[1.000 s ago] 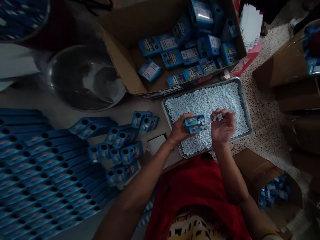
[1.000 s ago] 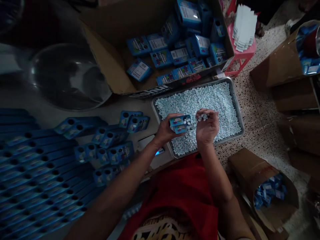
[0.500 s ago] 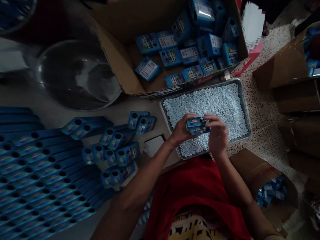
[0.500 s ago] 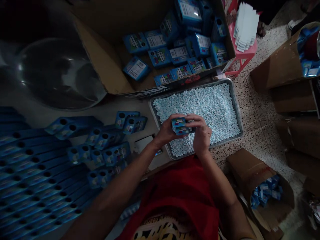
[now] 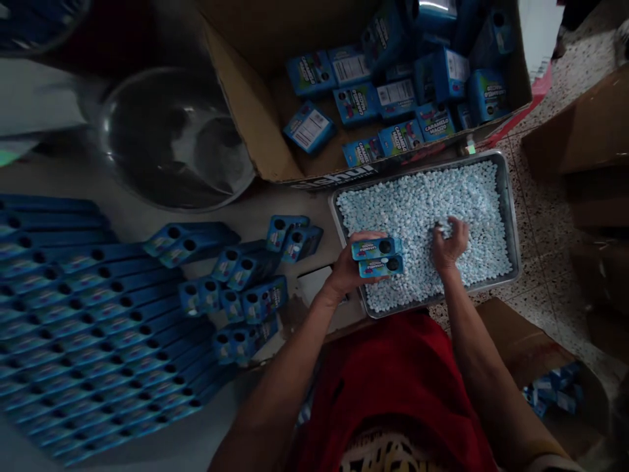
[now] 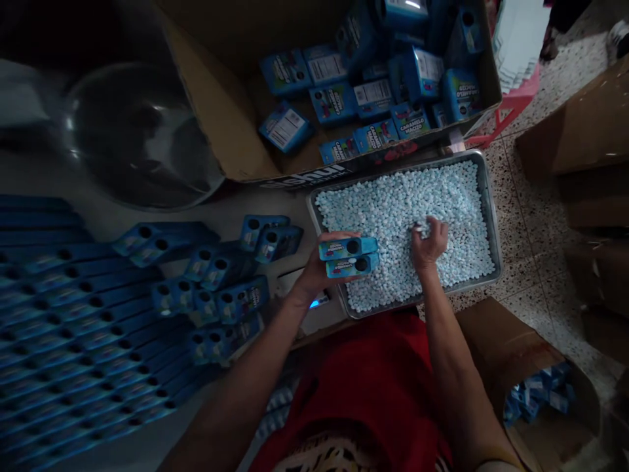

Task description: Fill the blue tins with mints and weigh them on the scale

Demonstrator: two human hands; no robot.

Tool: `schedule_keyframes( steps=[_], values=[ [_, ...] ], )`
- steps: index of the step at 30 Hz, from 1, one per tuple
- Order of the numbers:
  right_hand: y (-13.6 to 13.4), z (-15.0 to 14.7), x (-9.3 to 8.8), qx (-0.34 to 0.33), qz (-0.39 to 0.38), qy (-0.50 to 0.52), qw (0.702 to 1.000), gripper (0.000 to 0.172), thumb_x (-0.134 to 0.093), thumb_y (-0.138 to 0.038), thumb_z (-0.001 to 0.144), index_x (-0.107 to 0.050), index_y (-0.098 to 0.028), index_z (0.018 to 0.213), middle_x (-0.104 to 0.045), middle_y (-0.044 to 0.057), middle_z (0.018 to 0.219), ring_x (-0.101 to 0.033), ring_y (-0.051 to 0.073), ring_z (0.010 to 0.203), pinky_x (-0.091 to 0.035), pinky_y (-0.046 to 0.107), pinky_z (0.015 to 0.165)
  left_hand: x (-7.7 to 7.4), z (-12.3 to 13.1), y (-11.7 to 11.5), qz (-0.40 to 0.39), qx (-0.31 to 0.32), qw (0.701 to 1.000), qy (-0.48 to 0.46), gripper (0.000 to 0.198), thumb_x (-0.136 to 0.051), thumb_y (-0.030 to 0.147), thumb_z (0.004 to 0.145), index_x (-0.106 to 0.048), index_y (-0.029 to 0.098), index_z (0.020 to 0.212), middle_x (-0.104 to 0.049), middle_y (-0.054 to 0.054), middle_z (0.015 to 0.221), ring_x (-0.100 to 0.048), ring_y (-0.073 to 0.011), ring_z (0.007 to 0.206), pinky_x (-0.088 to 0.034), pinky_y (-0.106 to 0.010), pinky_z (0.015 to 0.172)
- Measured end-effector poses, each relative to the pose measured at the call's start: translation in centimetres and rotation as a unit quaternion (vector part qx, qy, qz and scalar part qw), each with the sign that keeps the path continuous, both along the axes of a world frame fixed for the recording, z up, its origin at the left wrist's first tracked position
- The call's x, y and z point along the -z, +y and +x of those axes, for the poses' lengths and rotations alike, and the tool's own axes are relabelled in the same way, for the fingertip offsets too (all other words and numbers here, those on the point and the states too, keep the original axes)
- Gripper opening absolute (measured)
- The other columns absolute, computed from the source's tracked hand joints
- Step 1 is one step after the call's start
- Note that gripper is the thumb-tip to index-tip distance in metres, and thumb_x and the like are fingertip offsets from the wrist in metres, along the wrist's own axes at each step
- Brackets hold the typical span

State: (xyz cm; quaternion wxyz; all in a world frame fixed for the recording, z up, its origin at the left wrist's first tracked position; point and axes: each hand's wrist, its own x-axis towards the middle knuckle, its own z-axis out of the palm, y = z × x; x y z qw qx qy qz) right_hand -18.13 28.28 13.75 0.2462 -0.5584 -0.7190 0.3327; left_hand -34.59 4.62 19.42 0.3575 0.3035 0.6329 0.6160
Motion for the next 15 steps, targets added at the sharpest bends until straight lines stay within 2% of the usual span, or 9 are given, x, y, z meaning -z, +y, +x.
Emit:
schedule_keyframes(
  steps=[2, 3, 4, 6, 8, 9, 10, 12, 15],
  values=[
    [-1.2, -1.7, -1.2, 0.008, -0.100, 0.107, 0.989, 0.030, -0.079, -0.042, 0.075, -0.071, -0.025, 0.098, -0.070, 0.004, 0.101, -0.064, 0.026, 0.107, -0.053, 0.043, 0.106, -0.2, 0.3, -0.5, -0.019, -0.025, 0.999, 0.014, 0.073, -0.097, 0.054, 0.072, -0.059, 0.031, 0.129, -0.071, -0.012, 0.137, -0.071, -0.0373, 0.131, -0.058, -0.063, 0.111],
    [-1.7, -2.3, -2.0, 0.021, -0.174, 0.168, 0.970, 0.031, -0.081, -0.042, 0.073, -0.070, -0.025, 0.096, -0.070, 0.002, 0.096, -0.065, 0.023, 0.100, -0.055, 0.040, 0.100, -0.4, 0.3, -0.8, -0.032, -0.037, 0.998, 0.038, 0.071, -0.096, 0.049, 0.073, -0.059, 0.030, 0.131, -0.071, -0.011, 0.137, -0.072, -0.0360, 0.128, -0.059, -0.059, 0.109],
    [-2.1, -2.7, -3.1, 0.035, -0.260, 0.231, 0.937, 0.032, -0.082, -0.042, 0.073, -0.069, -0.025, 0.096, -0.069, -0.001, 0.092, -0.065, 0.020, 0.092, -0.057, 0.037, 0.094, -0.7, 0.3, -1.0, -0.050, -0.046, 0.995, 0.072, 0.069, -0.095, 0.042, 0.073, -0.060, 0.029, 0.131, -0.070, -0.011, 0.135, -0.072, -0.0346, 0.125, -0.060, -0.055, 0.107],
    [-3.2, -3.5, -5.6, 0.039, -0.422, 0.344, 0.838, 0.033, -0.084, -0.044, 0.073, -0.069, -0.025, 0.096, -0.068, -0.003, 0.086, -0.064, 0.018, 0.080, -0.059, 0.037, 0.086, -1.5, 0.0, -1.3, -0.101, -0.050, 0.982, 0.148, 0.066, -0.093, 0.029, 0.070, -0.063, 0.027, 0.129, -0.070, -0.008, 0.127, -0.072, -0.0322, 0.119, -0.060, -0.049, 0.102],
    [-4.7, -4.2, -8.4, 0.006, -0.506, 0.424, 0.751, 0.033, -0.084, -0.051, 0.075, -0.068, -0.025, 0.088, -0.069, -0.001, 0.084, -0.066, 0.019, 0.077, -0.062, 0.041, 0.085, -2.2, -0.2, -1.1, -0.152, -0.035, 0.966, 0.205, 0.065, -0.091, 0.020, 0.066, -0.065, 0.026, 0.125, -0.070, -0.006, 0.120, -0.072, -0.0308, 0.113, -0.060, -0.044, 0.098],
    [-5.5, -4.6, -9.7, -0.015, -0.511, 0.453, 0.730, 0.033, -0.082, -0.054, 0.077, -0.066, -0.025, 0.082, -0.070, 0.000, 0.083, -0.066, 0.020, 0.078, -0.062, 0.043, 0.087, -2.5, -0.2, -0.8, -0.171, -0.027, 0.960, 0.219, 0.065, -0.090, 0.019, 0.065, -0.065, 0.025, 0.124, -0.070, -0.006, 0.118, -0.072, -0.0304, 0.111, -0.059, -0.043, 0.097],
    [-6.2, -5.1, -10.8, -0.032, -0.499, 0.475, 0.725, 0.035, -0.081, -0.055, 0.079, -0.064, -0.025, 0.076, -0.069, 0.001, 0.082, -0.067, 0.020, 0.079, -0.062, 0.044, 0.089, -2.8, -0.2, -0.5, -0.185, -0.022, 0.956, 0.226, 0.065, -0.091, 0.019, 0.065, -0.065, 0.024, 0.124, -0.070, -0.006, 0.117, -0.071, -0.0301, 0.110, -0.059, -0.042, 0.096],
    [-7.2, -6.0, -12.6, -0.036, -0.451, 0.498, 0.740, 0.040, -0.078, -0.057, 0.085, -0.060, -0.026, 0.069, -0.065, 0.000, 0.077, -0.065, 0.019, 0.077, -0.062, 0.044, 0.091, -3.3, 0.0, 0.4, -0.199, -0.019, 0.952, 0.233, 0.065, -0.091, 0.020, 0.065, -0.064, 0.024, 0.124, -0.070, -0.006, 0.118, -0.071, -0.0300, 0.110, -0.059, -0.041, 0.095],
    [-7.0, -7.0, -13.7, 0.030, -0.410, 0.505, 0.759, 0.046, -0.070, -0.063, 0.095, -0.058, -0.026, 0.071, -0.060, -0.002, 0.072, -0.060, 0.016, 0.070, -0.061, 0.041, 0.089, -3.8, 0.4, 1.6, -0.207, 0.006, 0.943, 0.261, 0.067, -0.091, 0.015, 0.062, -0.067, 0.024, 0.123, -0.071, -0.006, 0.118, -0.070, -0.0323, 0.112, -0.058, -0.044, 0.099]
  ],
)
